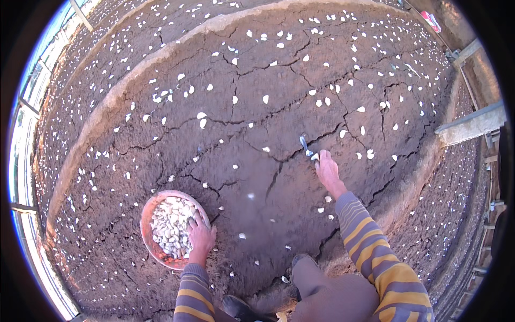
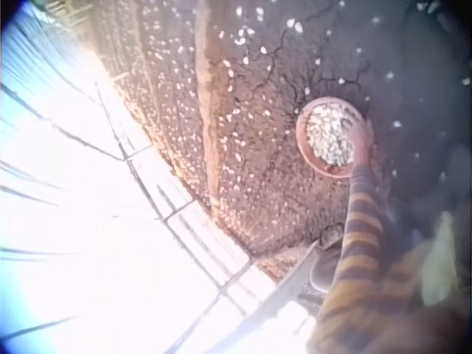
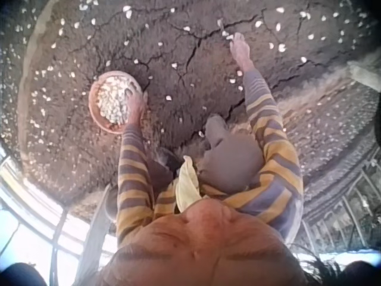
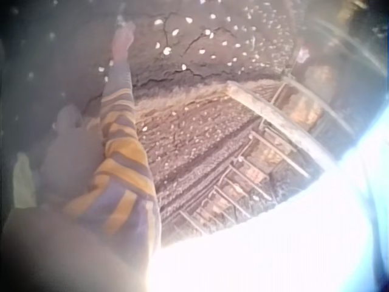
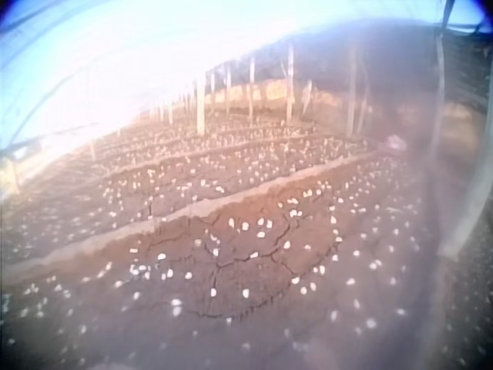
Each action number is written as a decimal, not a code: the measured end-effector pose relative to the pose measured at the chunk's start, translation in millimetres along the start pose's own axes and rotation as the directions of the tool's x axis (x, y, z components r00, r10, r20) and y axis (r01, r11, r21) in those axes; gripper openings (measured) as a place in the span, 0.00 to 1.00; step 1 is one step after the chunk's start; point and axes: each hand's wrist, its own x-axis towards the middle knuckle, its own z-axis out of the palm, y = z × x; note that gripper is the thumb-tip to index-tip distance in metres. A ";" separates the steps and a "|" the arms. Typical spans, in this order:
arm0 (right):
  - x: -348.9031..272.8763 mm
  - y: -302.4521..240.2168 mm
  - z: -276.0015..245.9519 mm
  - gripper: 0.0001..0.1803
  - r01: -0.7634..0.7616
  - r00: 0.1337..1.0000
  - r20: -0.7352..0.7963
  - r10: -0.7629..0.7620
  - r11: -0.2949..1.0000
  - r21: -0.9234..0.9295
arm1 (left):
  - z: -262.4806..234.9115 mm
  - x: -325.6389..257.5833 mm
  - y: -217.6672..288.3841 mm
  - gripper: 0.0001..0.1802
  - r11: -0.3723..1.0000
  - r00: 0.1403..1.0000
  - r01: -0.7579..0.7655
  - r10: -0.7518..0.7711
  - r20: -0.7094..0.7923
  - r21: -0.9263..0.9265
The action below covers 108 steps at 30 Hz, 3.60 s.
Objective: The person places white seed-like objects from a bowl onto cracked soil in a greenhouse. They repeatedly pick up items from the bowl and distribute them across the ground by hand.
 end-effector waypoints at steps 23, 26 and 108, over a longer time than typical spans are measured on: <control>-30.9 -31.5 24.2 0.25 -0.082 0.986 -0.123 0.115 0.965 0.248 | -24.3 -14.4 11.8 0.46 0.981 0.994 0.083 -0.067 0.091 -0.174; -21.0 -43.5 14.4 0.26 -0.067 0.985 -0.140 0.097 0.976 0.206 | -17.4 -14.5 6.1 0.47 0.972 0.988 0.142 -0.127 0.090 -0.185; -192.3 20.9 -24.9 0.09 0.136 0.764 0.616 -0.191 0.981 0.136 | 4.5 -7.6 -4.7 0.51 0.973 0.990 0.138 -0.132 0.042 -0.184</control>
